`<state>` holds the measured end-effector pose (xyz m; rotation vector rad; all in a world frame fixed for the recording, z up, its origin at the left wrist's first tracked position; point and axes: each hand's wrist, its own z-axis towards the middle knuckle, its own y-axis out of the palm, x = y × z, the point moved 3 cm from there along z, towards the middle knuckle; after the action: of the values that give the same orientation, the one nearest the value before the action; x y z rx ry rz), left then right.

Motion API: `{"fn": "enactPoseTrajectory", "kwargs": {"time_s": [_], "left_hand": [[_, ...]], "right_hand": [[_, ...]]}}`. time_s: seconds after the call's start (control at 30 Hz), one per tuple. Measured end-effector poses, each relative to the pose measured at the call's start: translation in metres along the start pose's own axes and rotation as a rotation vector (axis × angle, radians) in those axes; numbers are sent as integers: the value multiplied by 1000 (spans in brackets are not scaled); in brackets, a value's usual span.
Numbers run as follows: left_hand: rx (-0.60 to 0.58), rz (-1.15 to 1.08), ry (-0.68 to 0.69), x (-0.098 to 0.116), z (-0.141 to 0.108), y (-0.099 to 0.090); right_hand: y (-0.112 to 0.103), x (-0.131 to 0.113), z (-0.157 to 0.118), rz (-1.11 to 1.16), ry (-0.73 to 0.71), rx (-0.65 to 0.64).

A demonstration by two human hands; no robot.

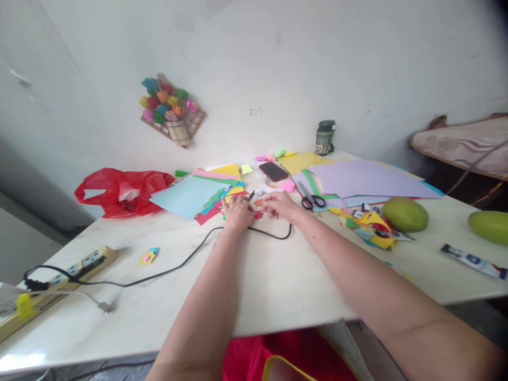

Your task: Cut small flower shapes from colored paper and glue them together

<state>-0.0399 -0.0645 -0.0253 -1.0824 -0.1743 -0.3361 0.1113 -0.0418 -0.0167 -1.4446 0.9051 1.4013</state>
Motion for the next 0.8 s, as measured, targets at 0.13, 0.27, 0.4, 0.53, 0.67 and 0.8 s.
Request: {"fn": "enactPoseTrajectory", "kwargs": {"time_s": [0.13, 0.27, 0.4, 0.53, 0.67, 0.8], "left_hand": [[-3, 6, -4, 2, 0, -1], [-7, 3, 9, 4, 0, -2], [-15, -16, 15, 6, 0, -1], [55, -56, 68, 9, 1, -5], [180, -241, -26, 7, 4, -11], [208, -590, -255, 4, 3, -7]], "right_hand": [[-3, 4, 4, 66, 9, 7], [-4, 4, 4, 115, 15, -11], [-5, 2, 2, 206, 33, -18], [-7, -1, -1, 307, 47, -8], [-8, -3, -1, 342, 63, 3], [-10, -1, 2, 378, 58, 18]]}}
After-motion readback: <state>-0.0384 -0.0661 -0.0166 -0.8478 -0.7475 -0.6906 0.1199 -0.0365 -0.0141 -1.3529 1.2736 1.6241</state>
